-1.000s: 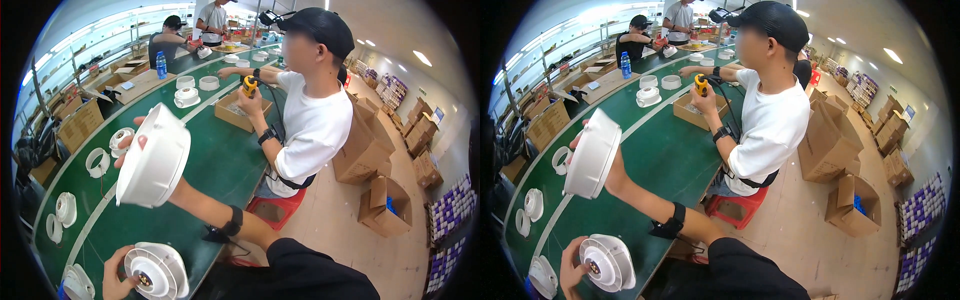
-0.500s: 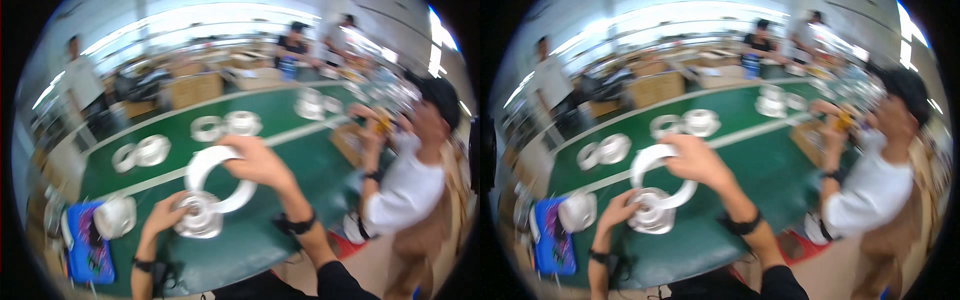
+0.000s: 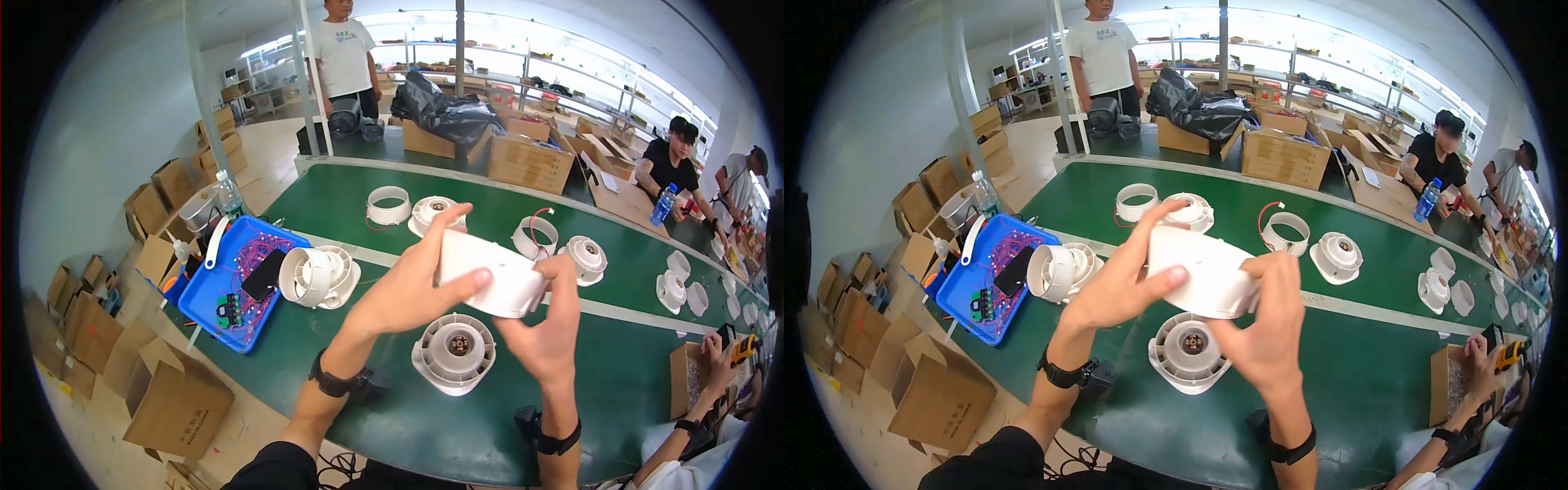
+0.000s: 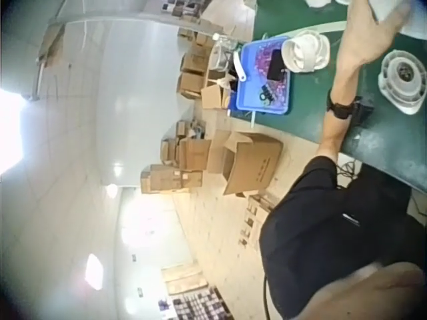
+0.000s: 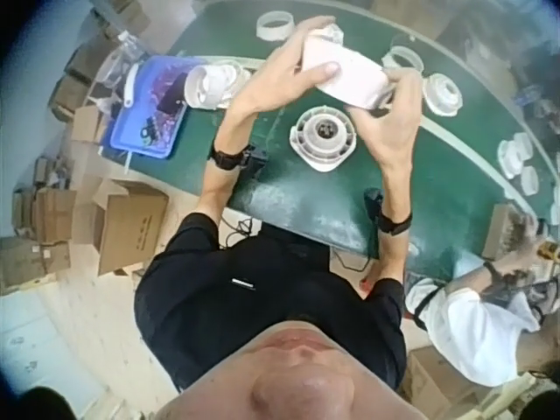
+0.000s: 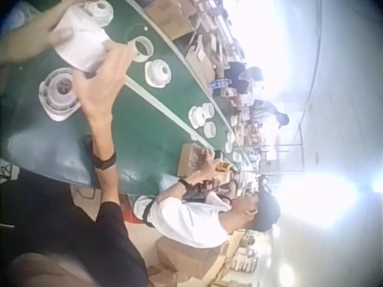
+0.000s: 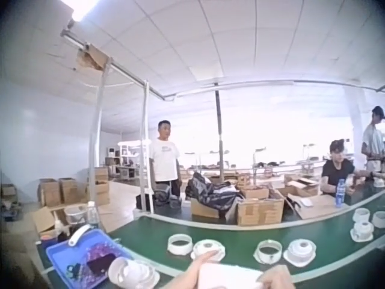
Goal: Assembling plastic fan housings and organizing components on an assembly line conveyor.
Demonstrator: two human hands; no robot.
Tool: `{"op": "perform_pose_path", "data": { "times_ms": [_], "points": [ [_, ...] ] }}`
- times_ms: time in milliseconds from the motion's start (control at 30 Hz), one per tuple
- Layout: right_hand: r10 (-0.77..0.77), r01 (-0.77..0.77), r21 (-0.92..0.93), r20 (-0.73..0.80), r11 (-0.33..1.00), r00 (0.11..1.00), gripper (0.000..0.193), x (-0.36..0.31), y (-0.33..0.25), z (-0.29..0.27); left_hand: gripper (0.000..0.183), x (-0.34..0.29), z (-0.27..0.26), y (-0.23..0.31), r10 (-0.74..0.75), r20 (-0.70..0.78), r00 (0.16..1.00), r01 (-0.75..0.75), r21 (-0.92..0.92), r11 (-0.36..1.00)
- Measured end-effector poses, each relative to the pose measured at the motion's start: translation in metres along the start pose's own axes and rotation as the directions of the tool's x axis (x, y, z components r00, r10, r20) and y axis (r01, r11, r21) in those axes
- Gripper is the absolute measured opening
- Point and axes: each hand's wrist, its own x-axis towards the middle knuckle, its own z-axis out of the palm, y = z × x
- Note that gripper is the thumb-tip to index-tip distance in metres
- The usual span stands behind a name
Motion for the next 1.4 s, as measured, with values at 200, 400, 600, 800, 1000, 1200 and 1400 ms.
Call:
{"op": "perform_pose_path", "data": {
  "times_ms": [200, 400, 600, 800, 1000, 1200, 1400],
  "points": [
    [0.021, -0.028, 0.227, 0.034, 0.974, 0.999, 0.064, 0.001, 0.009, -0.014, 0.083, 0.007, 0.015, -0.008, 0.095, -0.111, 0.989, -0.108, -0.116, 0.987],
    [0.212, -0.218, 0.500, 0.070, 0.838, 0.975, 0.057, -0.006, 0.016, 0.000, 0.051, 0.004, 0.031, -0.013, 0.136, -0.237, 0.962, -0.172, -0.137, 0.976],
    [0.281, -0.264, 0.584, 0.064, 0.768, 0.958, 0.049, -0.011, 0.023, 0.007, 0.041, 0.009, 0.029, -0.024, 0.066, -0.283, 0.957, -0.128, -0.205, 0.970],
    [0.182, -0.171, 0.376, 0.006, 0.911, 0.983, 0.051, -0.010, 0.016, 0.008, 0.034, 0.010, 0.037, -0.022, 0.127, -0.248, 0.960, -0.176, -0.186, 0.967],
    [0.279, -0.259, 0.429, 0.018, 0.865, 0.960, 0.041, -0.013, 0.026, 0.014, 0.033, 0.013, 0.030, -0.038, 0.156, -0.223, 0.962, -0.201, -0.196, 0.960],
    [0.335, -0.303, 0.558, 0.047, 0.772, 0.941, 0.048, -0.011, 0.021, 0.016, 0.041, 0.022, 0.025, -0.051, 0.105, -0.235, 0.966, -0.187, -0.363, 0.913],
    [0.315, -0.264, 0.591, 0.019, 0.762, 0.949, 0.072, -0.009, 0.012, 0.018, 0.046, 0.020, 0.031, -0.036, 0.169, -0.314, 0.934, -0.279, -0.345, 0.896]
  ]
}}
